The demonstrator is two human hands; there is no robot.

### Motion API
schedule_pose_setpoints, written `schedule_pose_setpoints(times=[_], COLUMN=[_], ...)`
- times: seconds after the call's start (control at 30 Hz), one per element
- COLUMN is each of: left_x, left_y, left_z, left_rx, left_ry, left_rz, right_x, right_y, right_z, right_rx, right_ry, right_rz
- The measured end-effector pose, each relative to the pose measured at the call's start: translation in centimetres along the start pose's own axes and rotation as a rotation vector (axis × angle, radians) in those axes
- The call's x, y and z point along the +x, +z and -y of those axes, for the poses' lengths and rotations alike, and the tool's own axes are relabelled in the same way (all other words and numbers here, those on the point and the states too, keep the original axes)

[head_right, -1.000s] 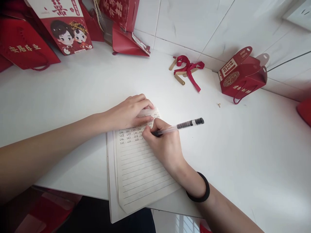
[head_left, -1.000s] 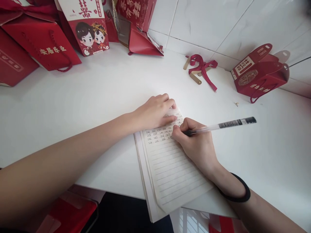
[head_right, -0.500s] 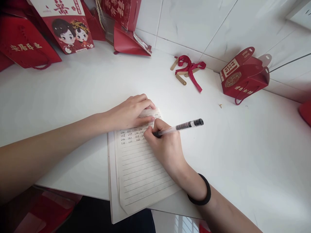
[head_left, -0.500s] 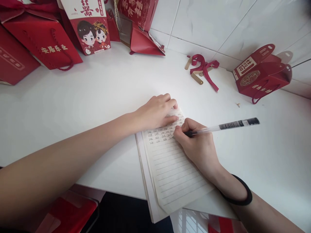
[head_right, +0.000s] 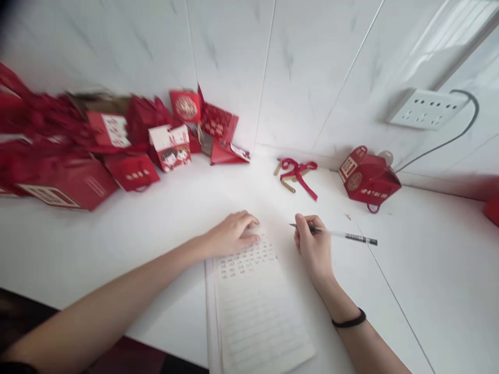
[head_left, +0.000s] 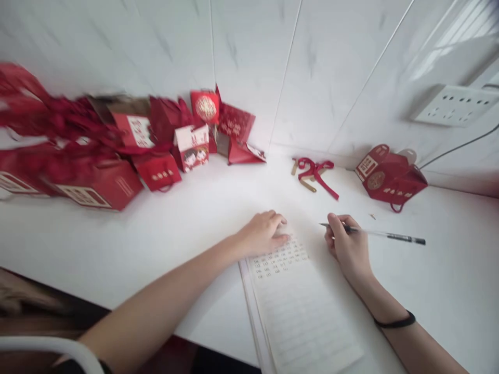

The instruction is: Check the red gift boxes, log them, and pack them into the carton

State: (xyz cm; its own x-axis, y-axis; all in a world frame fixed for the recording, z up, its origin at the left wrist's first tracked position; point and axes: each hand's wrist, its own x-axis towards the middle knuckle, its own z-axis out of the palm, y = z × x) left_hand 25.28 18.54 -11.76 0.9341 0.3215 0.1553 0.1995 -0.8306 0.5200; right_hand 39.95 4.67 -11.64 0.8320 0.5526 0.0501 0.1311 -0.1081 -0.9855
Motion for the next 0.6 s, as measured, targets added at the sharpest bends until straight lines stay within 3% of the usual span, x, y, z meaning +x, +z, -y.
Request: schedule_pose_setpoints(times=[0.17,0.27,0.4,0.5,0.6], left_x=[-0.9,-1.4,-1.3,-1.5,-2.9], left_y=[-2.6,-3.6,-5.8,-10.0,-15.4], left_z=[1.4,2.4,4.1,5.8,7.7], left_rx=[0.163,0.319,0.439,0.540,0.623], left_ry=[-0.073,-0.214,-0.323,-0.416,-0.598], left_rz=[-0.209,-0.354,-0.403,-0.445,-0.517], right_x=[2.3,2.6,2.3,2.2,2.2], right_y=[-0.8,-1.0,-1.0,-0.9,-0.8], right_z=[-1.6,-1.8,-1.5,-1.2,-1.1], right_rx=[-0.031,-0.004,-0.006,-0.011,-0.017], right_ry=[0.028,0.058,0.086,0.113,0.120], right_rz=[0.018,0.038,0.080,0.089,0.096])
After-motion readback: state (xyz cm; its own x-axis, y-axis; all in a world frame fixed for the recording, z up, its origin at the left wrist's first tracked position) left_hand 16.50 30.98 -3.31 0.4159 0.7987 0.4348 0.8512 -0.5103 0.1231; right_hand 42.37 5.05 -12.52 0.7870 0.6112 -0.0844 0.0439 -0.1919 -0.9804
